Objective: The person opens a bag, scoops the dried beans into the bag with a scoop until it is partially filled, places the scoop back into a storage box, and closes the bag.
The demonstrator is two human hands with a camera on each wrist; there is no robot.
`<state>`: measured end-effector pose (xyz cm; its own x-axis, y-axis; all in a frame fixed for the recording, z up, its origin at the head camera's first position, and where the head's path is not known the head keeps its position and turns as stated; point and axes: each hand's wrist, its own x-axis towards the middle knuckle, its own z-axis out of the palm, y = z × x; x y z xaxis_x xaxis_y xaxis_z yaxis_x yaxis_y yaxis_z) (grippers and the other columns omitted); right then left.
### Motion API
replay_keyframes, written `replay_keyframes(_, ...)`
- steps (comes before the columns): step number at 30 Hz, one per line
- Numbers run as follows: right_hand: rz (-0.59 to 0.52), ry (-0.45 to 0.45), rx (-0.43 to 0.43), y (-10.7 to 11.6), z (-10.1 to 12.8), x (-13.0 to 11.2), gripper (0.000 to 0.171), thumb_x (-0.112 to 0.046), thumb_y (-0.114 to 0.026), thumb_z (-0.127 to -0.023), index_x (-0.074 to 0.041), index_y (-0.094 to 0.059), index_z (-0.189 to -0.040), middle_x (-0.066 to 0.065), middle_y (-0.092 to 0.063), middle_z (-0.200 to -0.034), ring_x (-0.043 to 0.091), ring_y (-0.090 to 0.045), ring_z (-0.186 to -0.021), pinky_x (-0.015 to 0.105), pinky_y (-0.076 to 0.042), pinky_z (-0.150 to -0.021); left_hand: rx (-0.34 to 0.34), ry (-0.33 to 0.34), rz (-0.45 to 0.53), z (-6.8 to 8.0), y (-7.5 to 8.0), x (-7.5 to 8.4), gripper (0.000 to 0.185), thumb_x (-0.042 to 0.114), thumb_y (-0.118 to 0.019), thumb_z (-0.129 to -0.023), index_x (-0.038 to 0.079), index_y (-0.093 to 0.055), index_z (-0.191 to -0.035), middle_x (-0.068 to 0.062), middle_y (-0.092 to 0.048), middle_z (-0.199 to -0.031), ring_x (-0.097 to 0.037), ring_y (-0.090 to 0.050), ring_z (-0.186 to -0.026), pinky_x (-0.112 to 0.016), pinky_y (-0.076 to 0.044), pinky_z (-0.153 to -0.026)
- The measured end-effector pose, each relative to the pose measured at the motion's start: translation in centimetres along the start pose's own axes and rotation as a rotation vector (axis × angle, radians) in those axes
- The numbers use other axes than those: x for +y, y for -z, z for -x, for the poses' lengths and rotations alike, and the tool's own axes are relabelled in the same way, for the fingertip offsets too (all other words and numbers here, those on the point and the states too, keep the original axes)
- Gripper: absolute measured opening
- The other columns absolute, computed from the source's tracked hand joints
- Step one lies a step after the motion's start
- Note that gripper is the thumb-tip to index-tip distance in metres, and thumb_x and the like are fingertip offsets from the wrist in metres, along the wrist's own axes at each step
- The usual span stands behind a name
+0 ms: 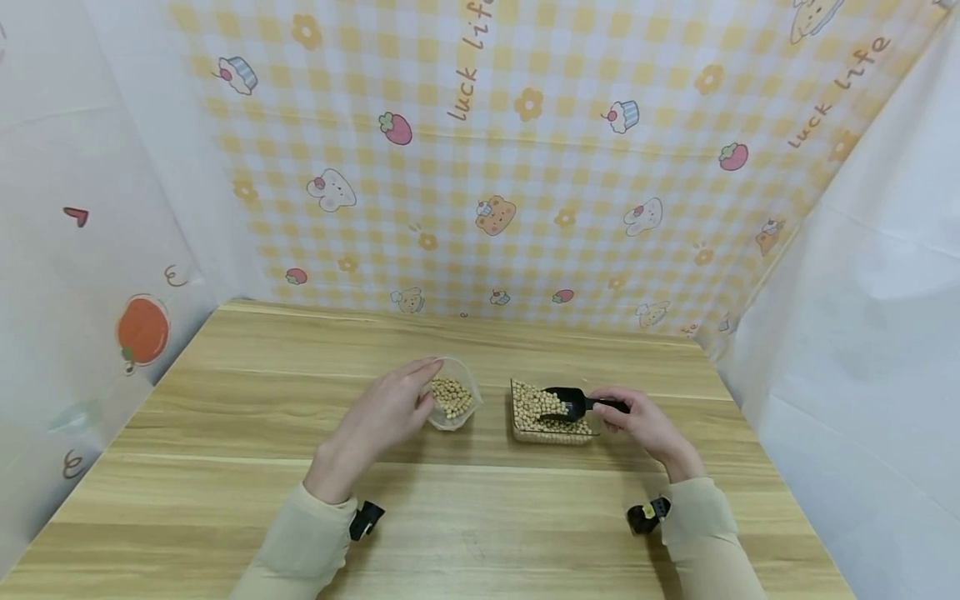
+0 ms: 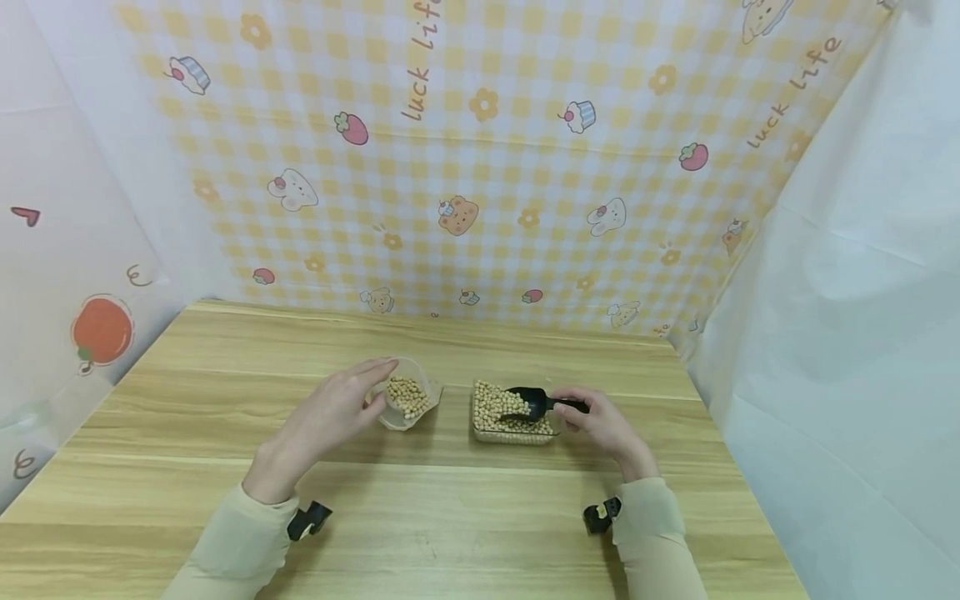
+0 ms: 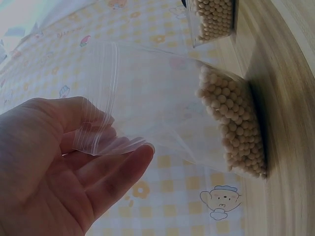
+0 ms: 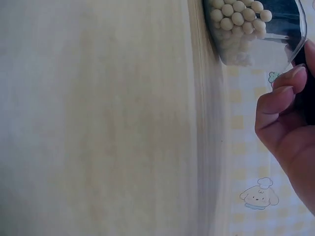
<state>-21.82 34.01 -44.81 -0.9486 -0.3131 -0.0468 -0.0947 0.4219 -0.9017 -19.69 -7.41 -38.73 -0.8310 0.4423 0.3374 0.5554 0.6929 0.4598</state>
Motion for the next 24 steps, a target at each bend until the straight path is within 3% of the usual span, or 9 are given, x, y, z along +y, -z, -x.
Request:
replay_keyframes(3, -0.033, -0.005, 0.009, 0.1, 0.0, 0.2, 0.032, -0.014, -0.059, -0.098, 0.004, -0.060, -0.124, 0.017, -0.055, -0.081, 0.017, -0.051, -0.068, 0.037, -0.046, -0.060, 0.004, -0.005, -0.003, 0.0, 0.0, 0.0, 0.047, 0.003, -0.058, -0.089, -0.007, -0.054, -0.134, -0.021, -0.053, -0.138, -0.018, -0.057, -0.082, -0.034, -0.049, -0.081)
replay_keyframes(6, -0.066, -0.016, 0.023, 0.2, 0.1, 0.3, 0.034, -0.014, -0.059, -0.098, 0.006, -0.059, -0.125, 0.014, -0.055, -0.081, 0.016, -0.052, -0.068, 0.035, -0.046, -0.060, 0.008, -0.008, -0.007, 0.1, 0.0, -0.1, 0.047, 0.003, -0.058, -0.089, -0.007, -0.054, -0.134, -0.021, -0.053, -0.138, -0.019, -0.056, -0.087, -0.034, -0.048, -0.081)
replay_keyframes(12, -0.144, -0.034, 0.066, 0.1, 0.5, 0.1, 0.038, -0.012, -0.057, -0.099, 0.012, -0.053, -0.128, 0.010, -0.056, -0.084, 0.015, -0.052, -0.068, 0.033, -0.047, -0.062, -0.001, -0.006, -0.002, 0.1, 0.0, 0.0, 0.047, 0.003, -0.057, -0.090, -0.007, -0.054, -0.135, -0.020, -0.052, -0.139, -0.014, -0.050, -0.069, -0.033, -0.047, -0.077)
replay_keyframes(15, -0.181, -0.031, 0.085, 0.1, 0.7, -0.2, 0.041, -0.012, -0.056, -0.099, 0.015, -0.050, -0.129, 0.008, -0.056, -0.084, 0.015, -0.052, -0.068, 0.031, -0.047, -0.063, 0.002, -0.011, -0.005, 0.1, 0.1, 0.0, 0.046, 0.003, -0.058, -0.090, -0.006, -0.054, -0.135, -0.020, -0.053, -0.139, -0.020, -0.062, -0.089, -0.036, -0.049, -0.086)
replay_keyframes(18, -0.209, -0.023, 0.097, 0.1, 0.9, -0.5, 0.042, -0.012, -0.056, -0.099, 0.016, -0.049, -0.129, 0.006, -0.056, -0.083, 0.015, -0.052, -0.069, 0.031, -0.048, -0.064, 0.003, -0.014, -0.009, 0.2, 0.1, 0.0, 0.046, 0.003, -0.059, -0.089, -0.006, -0.054, -0.135, -0.020, -0.053, -0.139, -0.024, -0.061, -0.102, -0.037, -0.049, -0.087)
replay_keyframes(21, -0.236, -0.005, 0.105, 0.0, 1.2, -1.0, 0.041, -0.011, -0.056, -0.099, 0.017, -0.049, -0.129, 0.005, -0.056, -0.083, 0.014, -0.053, -0.071, 0.030, -0.049, -0.066, -0.002, -0.010, -0.007, 0.2, 0.1, 0.1, 0.047, 0.003, -0.059, -0.089, -0.006, -0.054, -0.135, -0.019, -0.052, -0.139, -0.023, -0.059, -0.095, -0.035, -0.048, -0.081)
replay_keyframes(24, -0.226, 0.029, 0.129, -0.2, 1.4, -1.6, 0.039, -0.011, -0.057, -0.099, 0.016, -0.051, -0.126, 0.004, -0.056, -0.081, 0.013, -0.053, -0.070, 0.028, -0.049, -0.066, -0.006, -0.007, -0.009, 0.2, 0.1, 0.1, 0.047, 0.004, -0.059, -0.090, -0.005, -0.054, -0.135, -0.018, -0.052, -0.139, -0.025, -0.061, -0.105, -0.038, -0.049, -0.090)
